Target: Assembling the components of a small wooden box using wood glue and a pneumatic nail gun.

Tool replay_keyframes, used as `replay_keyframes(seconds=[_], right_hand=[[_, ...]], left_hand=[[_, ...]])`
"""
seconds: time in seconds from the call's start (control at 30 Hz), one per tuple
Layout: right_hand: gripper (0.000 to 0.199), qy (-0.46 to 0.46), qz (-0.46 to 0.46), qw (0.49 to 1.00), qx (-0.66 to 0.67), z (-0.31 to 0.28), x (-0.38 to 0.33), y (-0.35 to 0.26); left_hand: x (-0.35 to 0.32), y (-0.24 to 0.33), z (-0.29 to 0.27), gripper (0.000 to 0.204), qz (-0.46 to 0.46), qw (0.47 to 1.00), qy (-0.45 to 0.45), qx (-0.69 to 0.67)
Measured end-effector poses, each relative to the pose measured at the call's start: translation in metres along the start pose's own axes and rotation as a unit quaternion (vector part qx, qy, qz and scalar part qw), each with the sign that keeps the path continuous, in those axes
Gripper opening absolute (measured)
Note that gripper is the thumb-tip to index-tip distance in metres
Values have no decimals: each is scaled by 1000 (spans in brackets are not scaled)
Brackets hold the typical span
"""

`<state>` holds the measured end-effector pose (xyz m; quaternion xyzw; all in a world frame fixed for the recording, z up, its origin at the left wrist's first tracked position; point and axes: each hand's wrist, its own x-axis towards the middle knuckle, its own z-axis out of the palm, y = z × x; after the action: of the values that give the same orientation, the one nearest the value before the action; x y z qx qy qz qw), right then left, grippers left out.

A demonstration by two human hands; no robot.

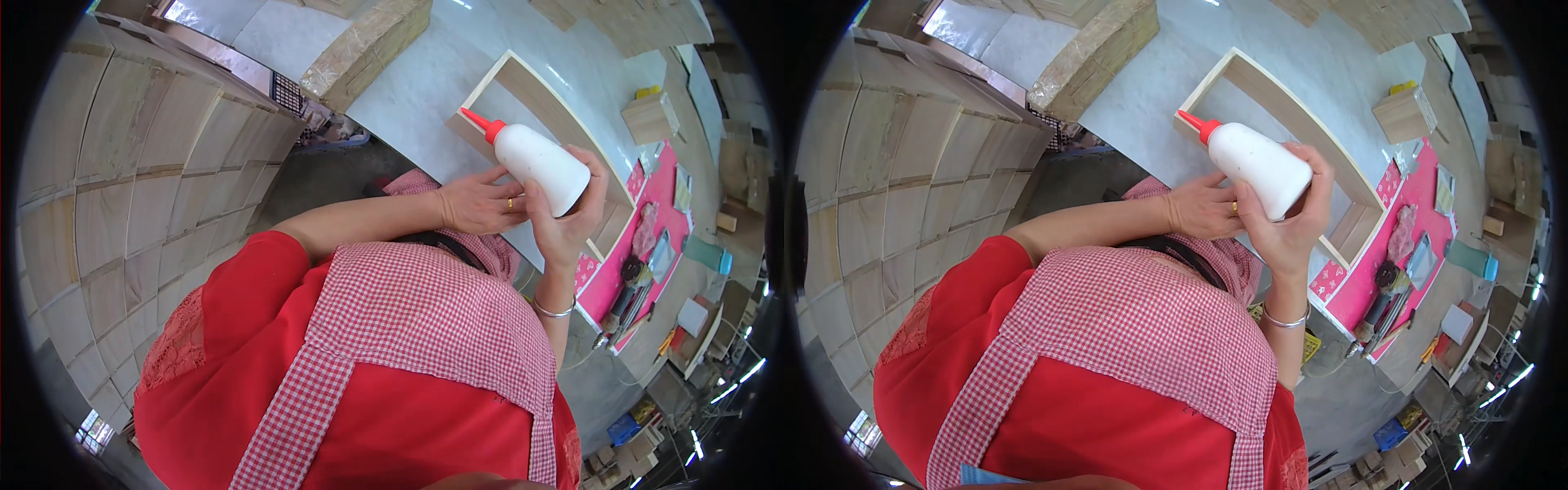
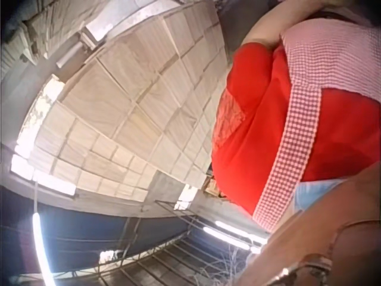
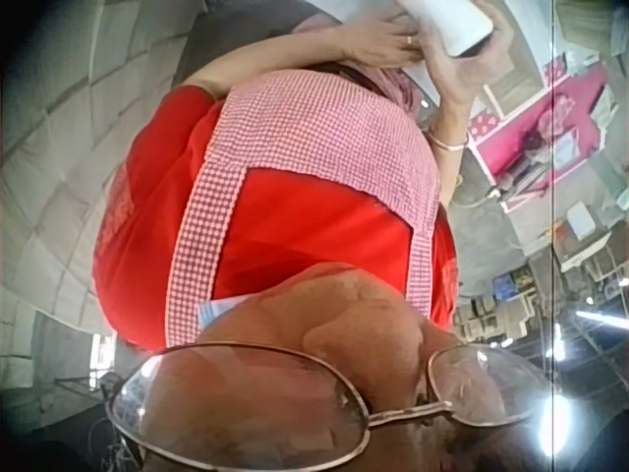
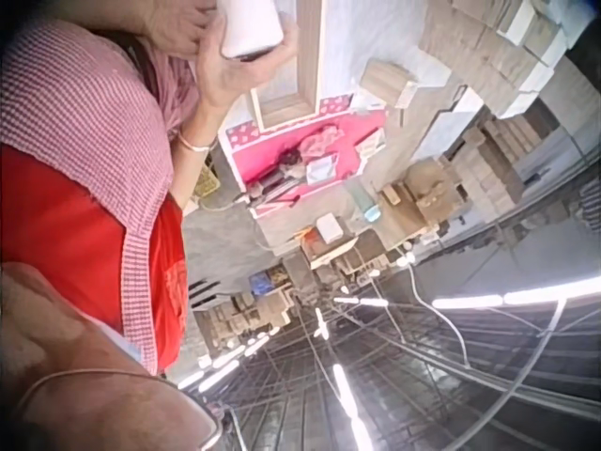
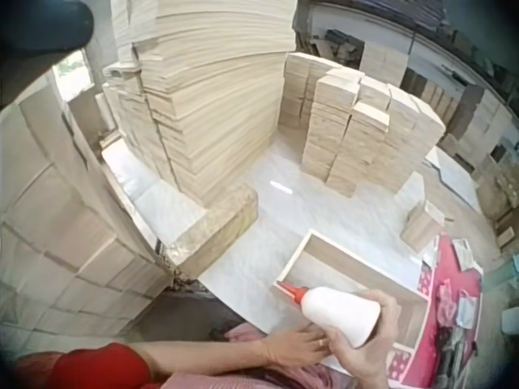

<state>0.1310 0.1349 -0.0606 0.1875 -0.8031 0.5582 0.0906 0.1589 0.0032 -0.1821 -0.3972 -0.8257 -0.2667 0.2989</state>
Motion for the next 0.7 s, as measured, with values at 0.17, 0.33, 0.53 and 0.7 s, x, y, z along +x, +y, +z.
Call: replay_keyframes(seconds=[0.17,0.33,0.53,0.7], right_hand=[[63,-4,-27,999,-39,0,5,-1],[61,14,-38,996,-82,-1,17,6],[59,52,-34,995,-76,1,36,17],[57,78,-17,994,-72,1,52,24]], left_hand=[[1,-1,-1,31,1,1000,-8,-13],[3,-1,-1,30,-1,1000,-27,-8],[7,-1,-5,24,10,999,11,37],[10,-1,-6,16,11,996,21,88]])
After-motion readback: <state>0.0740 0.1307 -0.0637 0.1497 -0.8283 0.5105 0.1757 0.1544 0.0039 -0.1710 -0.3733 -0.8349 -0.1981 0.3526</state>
